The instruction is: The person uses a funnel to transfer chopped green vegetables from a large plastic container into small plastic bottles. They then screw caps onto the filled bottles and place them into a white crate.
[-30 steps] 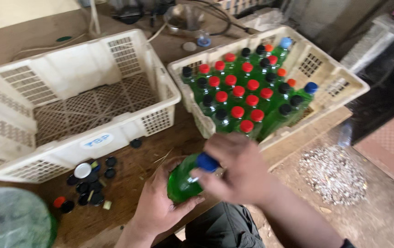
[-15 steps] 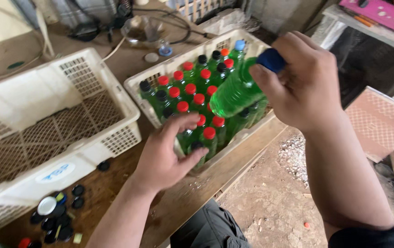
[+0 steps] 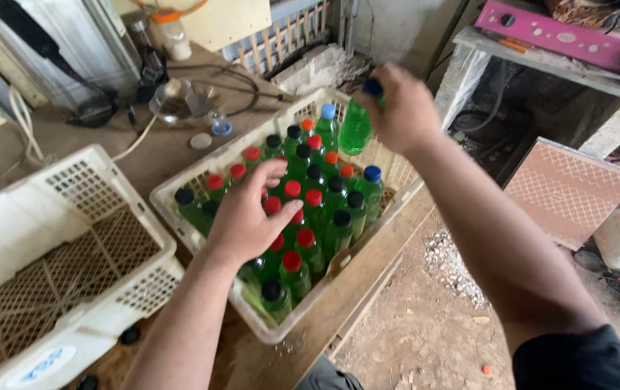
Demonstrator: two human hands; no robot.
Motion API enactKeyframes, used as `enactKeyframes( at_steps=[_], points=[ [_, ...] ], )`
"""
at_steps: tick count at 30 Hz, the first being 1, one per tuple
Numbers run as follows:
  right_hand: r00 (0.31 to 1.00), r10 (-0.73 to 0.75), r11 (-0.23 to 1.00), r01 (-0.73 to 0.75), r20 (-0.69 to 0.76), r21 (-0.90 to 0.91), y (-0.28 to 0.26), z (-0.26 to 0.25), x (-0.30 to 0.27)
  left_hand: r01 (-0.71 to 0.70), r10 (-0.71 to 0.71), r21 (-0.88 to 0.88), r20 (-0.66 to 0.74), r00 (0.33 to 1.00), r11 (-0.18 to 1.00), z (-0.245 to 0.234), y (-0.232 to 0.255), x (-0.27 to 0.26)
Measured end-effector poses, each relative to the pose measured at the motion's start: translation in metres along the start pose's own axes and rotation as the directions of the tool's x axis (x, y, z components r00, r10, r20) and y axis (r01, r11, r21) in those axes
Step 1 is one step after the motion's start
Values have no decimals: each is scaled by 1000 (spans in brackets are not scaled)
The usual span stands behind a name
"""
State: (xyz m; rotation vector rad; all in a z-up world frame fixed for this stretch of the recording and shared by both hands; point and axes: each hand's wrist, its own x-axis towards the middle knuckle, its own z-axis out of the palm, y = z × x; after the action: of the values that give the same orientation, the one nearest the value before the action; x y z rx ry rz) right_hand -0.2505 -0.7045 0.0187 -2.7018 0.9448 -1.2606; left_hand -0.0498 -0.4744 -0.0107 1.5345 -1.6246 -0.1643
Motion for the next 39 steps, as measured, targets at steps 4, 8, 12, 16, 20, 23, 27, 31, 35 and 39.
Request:
enactKeyframes(
  at_steps=[4, 8, 12, 16, 20, 23, 27, 31, 35, 39],
  points=[
    [928, 265, 963, -271, 261, -15, 28, 54, 17, -55, 58, 31, -79, 995, 998, 16, -19, 1],
    [744, 425, 884, -462, 516, -62, 53, 102, 16, -19, 21, 18, -106, 994, 1000, 23, -31, -2],
    [778, 386, 905, -423, 496, -41, 74, 136, 2, 34, -35, -11, -77, 996, 999, 23, -36, -6],
    [699, 418, 886, -454, 580, -91, 81, 151, -1, 48, -48, -5, -68, 997, 999, 21, -41, -9],
    [730, 378, 919, -371, 570, -134, 70, 149, 0, -9, 5, -37, -111, 994, 999, 18, -42, -3],
    [746, 357, 931, -333, 562, -149, 63, 137, -3, -49, 44, -26, -186, 982, 998, 9, -35, -5],
    [752, 461, 885, -424, 471, -190, 52, 121, -2, -113, 112, 15, -307, 945, 993, -16, -15, -31],
    [1000, 25, 1000, -25, 5, -11, 21, 93, 4, -106, 136, 103, -364, 922, 989, -61, -1, -89],
    [994, -108, 937, 102, 0, 334, -53, 74, 19, 95, 47, 311, -419, 907, 946, -130, -15, -152],
    [901, -434, 788, 390, -20, 477, -171, 87, 21, 377, -93, 447, -538, 838, 811, -214, -44, -205]
  ],
)
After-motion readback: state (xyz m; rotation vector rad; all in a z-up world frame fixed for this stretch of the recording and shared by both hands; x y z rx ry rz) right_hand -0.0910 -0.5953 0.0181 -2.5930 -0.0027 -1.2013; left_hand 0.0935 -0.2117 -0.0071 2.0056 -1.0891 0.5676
